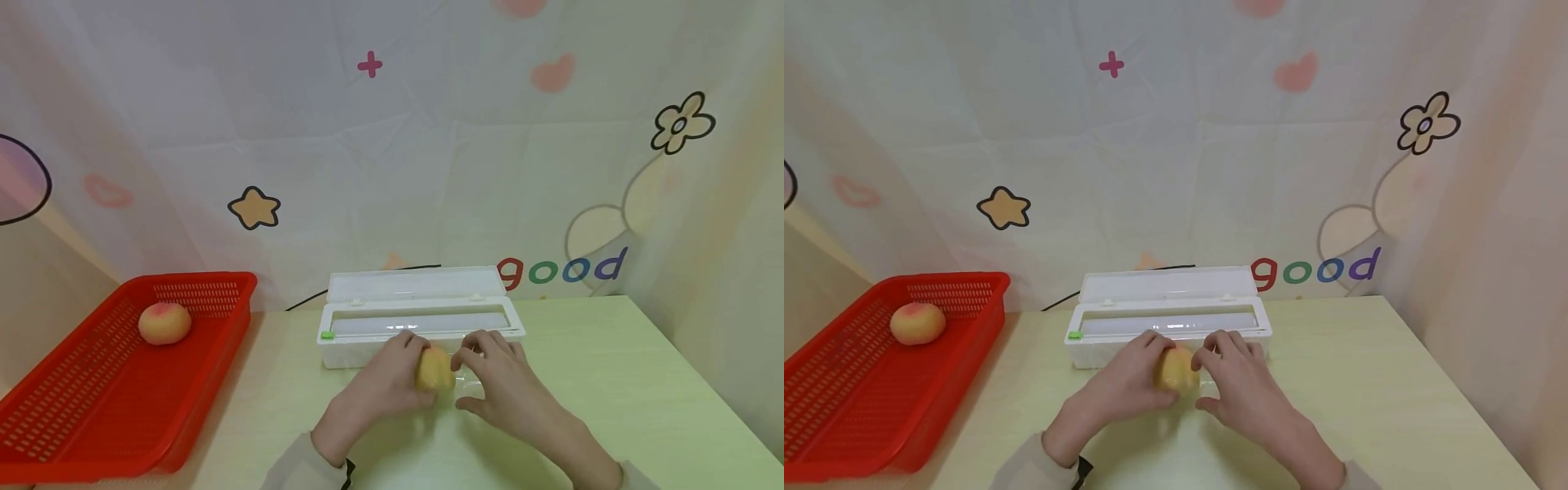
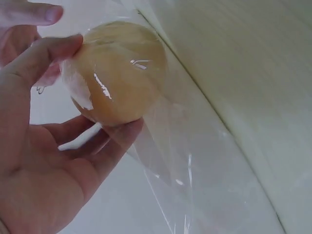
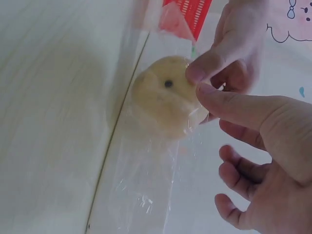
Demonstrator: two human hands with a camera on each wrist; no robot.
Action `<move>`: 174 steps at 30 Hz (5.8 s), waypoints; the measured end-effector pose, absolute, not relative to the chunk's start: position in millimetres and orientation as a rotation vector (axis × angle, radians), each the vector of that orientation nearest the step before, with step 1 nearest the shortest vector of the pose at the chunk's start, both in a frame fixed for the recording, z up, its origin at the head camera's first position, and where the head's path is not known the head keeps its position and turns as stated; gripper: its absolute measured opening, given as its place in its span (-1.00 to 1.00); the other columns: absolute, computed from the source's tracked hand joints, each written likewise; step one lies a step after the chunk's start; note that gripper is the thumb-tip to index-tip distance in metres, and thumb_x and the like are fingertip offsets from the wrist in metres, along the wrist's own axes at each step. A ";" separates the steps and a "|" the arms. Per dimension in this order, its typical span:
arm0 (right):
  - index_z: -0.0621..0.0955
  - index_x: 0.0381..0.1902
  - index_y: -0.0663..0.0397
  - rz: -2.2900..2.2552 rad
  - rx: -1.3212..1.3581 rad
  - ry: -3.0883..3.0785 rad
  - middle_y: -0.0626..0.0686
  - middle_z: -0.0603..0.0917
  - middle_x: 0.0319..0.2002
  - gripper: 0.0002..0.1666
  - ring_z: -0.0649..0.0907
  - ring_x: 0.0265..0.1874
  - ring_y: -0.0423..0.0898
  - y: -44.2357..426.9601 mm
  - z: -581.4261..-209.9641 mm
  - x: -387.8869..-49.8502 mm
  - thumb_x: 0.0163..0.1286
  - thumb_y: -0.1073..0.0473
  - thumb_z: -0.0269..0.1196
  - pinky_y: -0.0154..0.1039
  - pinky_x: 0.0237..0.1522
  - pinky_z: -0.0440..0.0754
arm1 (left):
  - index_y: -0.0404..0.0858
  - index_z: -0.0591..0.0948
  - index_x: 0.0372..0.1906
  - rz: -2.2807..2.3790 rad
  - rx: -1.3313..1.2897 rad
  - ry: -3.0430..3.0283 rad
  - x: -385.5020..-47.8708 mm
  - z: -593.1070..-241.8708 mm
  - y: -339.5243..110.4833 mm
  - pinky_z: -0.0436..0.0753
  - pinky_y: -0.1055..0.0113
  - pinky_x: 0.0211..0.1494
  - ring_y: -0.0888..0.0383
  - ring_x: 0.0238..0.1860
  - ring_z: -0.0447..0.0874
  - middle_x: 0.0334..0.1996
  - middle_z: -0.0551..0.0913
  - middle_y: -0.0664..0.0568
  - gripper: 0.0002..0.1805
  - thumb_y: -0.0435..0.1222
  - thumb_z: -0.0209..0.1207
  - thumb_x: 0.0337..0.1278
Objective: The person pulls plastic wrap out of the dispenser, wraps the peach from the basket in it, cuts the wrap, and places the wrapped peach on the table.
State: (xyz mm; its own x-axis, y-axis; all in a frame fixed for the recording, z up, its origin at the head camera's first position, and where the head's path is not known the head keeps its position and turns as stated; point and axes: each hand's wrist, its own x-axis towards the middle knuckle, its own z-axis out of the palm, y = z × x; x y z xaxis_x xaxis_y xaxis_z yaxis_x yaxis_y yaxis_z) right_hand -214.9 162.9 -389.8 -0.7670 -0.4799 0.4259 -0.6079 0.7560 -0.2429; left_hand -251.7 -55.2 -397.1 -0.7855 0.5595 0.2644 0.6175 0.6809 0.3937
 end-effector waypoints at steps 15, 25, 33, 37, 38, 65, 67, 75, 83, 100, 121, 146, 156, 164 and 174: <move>0.61 0.12 0.10 0.600 0.872 -2.453 0.01 0.57 0.07 -0.23 0.54 0.13 -0.01 144.5 -395.8 -211.8 -0.09 0.33 0.68 -0.09 0.13 0.61 | -0.24 0.55 0.09 -1.166 -0.787 -2.718 -255.4 -384.0 -61.7 0.61 0.35 -0.39 0.21 -0.42 0.58 -0.24 0.66 0.06 -0.54 -0.18 0.39 0.12; 0.53 0.24 0.17 0.555 0.881 -2.445 0.07 0.55 0.15 -0.08 0.51 0.19 0.03 141.4 -397.8 -224.7 -0.10 0.23 0.71 -0.09 0.18 0.58 | -0.29 0.60 0.13 -1.222 -0.760 -2.677 -257.9 -382.0 -66.1 0.66 0.32 -0.08 0.06 -0.04 0.64 0.07 0.56 -0.02 -0.56 -0.09 0.29 0.32; 0.44 0.33 0.27 0.406 0.889 -2.490 0.19 0.52 0.22 0.08 0.49 0.25 0.13 133.2 -398.2 -234.9 -0.09 0.06 0.71 -0.01 0.27 0.51 | -0.33 0.55 0.16 -1.240 -0.821 -2.577 -263.2 -381.8 -72.1 0.68 0.14 -0.02 0.00 -0.10 0.72 -0.02 0.69 -0.13 -0.61 -0.14 0.22 0.46; 0.45 0.32 0.27 0.369 0.888 -2.459 0.21 0.53 0.21 0.06 0.51 0.23 0.16 130.1 -397.9 -240.4 -0.07 0.03 0.71 0.03 0.27 0.50 | -0.30 0.48 0.13 -1.229 -0.803 -2.576 -264.7 -381.4 -74.5 0.70 0.08 0.01 -0.07 -0.07 0.76 0.02 0.71 -0.23 -0.61 -0.11 0.21 0.48; 0.45 0.31 0.27 0.373 0.887 -2.450 0.21 0.53 0.20 0.05 0.51 0.22 0.16 129.5 -397.9 -241.5 -0.07 0.03 0.70 0.03 0.26 0.50 | -0.29 0.47 0.13 -1.220 -0.796 -2.578 -265.0 -381.2 -75.1 0.70 0.08 0.00 -0.07 -0.06 0.76 0.02 0.71 -0.23 -0.60 -0.09 0.21 0.47; 0.54 0.25 0.18 0.601 0.785 -2.499 0.11 0.63 0.16 -0.08 0.54 0.21 0.16 135.7 -379.2 -250.5 -0.01 -0.02 0.68 0.22 0.10 0.42 | -0.26 0.50 0.30 -0.686 -0.943 -2.589 -257.8 -367.9 -81.0 0.63 0.16 0.13 0.04 0.03 0.63 0.12 0.54 -0.02 -0.18 -0.14 0.62 -0.10; 0.58 0.20 0.13 0.613 0.789 -2.488 0.12 0.59 0.19 -0.13 0.51 0.23 0.17 136.9 -379.5 -251.3 -0.02 -0.04 0.68 0.24 0.14 0.41 | -0.26 0.49 0.30 -0.711 -0.937 -2.589 -258.9 -369.6 -79.5 0.64 0.16 0.13 0.03 0.03 0.63 0.13 0.51 -0.04 -0.16 -0.15 0.63 -0.11; 0.49 0.29 0.23 0.696 0.766 -2.513 0.15 0.60 0.10 -0.04 0.60 0.12 0.13 142.4 -378.1 -252.7 0.05 -0.06 0.65 0.15 0.10 0.57 | -0.31 0.47 0.32 -0.766 -0.929 -2.560 -263.6 -374.2 -77.2 0.60 0.12 0.20 -0.02 0.12 0.60 0.17 0.52 -0.10 -0.17 -0.12 0.59 -0.04; 0.51 0.29 0.24 0.528 0.731 -2.476 0.20 0.52 0.28 0.01 0.45 0.29 0.22 145.3 -370.9 -250.6 0.01 -0.18 0.64 0.30 0.34 0.26 | -0.31 0.44 0.40 -0.792 -0.896 -2.583 -266.5 -375.5 -77.7 0.43 -0.11 0.31 -0.08 0.23 0.54 0.24 0.57 -0.09 -0.18 -0.10 0.51 0.11; 0.39 0.40 0.32 0.169 0.858 -2.455 0.31 0.48 0.29 0.23 0.45 0.32 0.26 110.3 -378.8 -251.6 -0.13 -0.08 0.72 0.04 0.37 0.40 | -0.34 0.44 0.41 -0.973 -0.784 -2.612 -269.2 -376.5 -78.7 0.49 -0.03 0.28 -0.09 0.25 0.53 0.26 0.51 -0.13 -0.23 -0.05 0.43 0.23; 0.37 0.41 0.35 0.057 0.799 -2.529 0.33 0.48 0.29 0.15 0.43 0.34 0.28 101.7 -381.6 -264.1 -0.03 0.04 0.69 0.04 0.41 0.34 | -0.49 0.37 0.40 -1.003 -0.337 -2.781 -280.9 -365.1 -142.9 0.34 -0.22 0.36 -0.40 0.36 0.23 0.32 0.28 -0.48 -0.41 -0.60 -0.20 0.24; 0.45 0.26 0.31 0.069 0.822 -2.403 0.28 0.57 0.07 -0.05 0.54 0.16 0.24 99.3 -385.8 -282.8 -0.07 0.30 0.67 0.07 0.22 0.54 | -0.51 0.43 0.29 -0.964 -0.248 -2.973 -291.5 -385.0 -151.0 0.63 -0.06 -0.02 -0.13 -0.08 0.61 -0.03 0.63 -0.24 -0.17 -0.06 0.49 0.10; 0.48 0.24 0.30 0.124 0.864 -2.376 0.26 0.58 0.02 -0.08 0.58 0.11 0.23 98.9 -375.7 -286.7 -0.13 0.38 0.62 0.07 0.12 0.61 | -0.53 0.45 0.22 -0.924 -0.211 -2.936 -294.2 -387.5 -146.8 0.64 -0.05 -0.04 -0.16 -0.13 0.63 -0.07 0.63 -0.26 -0.20 -0.07 0.51 0.08; 0.50 0.23 0.30 0.173 0.875 -2.379 0.25 0.60 0.01 -0.12 0.59 0.08 0.22 98.8 -364.5 -286.7 -0.10 0.39 0.60 0.09 0.13 0.61 | -0.55 0.45 0.19 -0.930 -0.164 -2.951 -293.6 -385.1 -145.8 0.65 0.00 -0.12 -0.12 -0.20 0.60 -0.10 0.62 -0.27 -0.20 -0.05 0.51 0.07; 0.49 0.24 0.28 0.186 0.871 -2.394 0.23 0.61 0.02 -0.13 0.59 0.09 0.20 100.6 -357.9 -285.2 -0.07 0.37 0.58 0.07 0.11 0.62 | -0.53 0.46 0.18 -0.927 -0.135 -2.951 -293.8 -384.3 -145.3 0.63 0.00 -0.11 -0.14 -0.17 0.59 -0.09 0.62 -0.26 -0.19 -0.03 0.52 0.05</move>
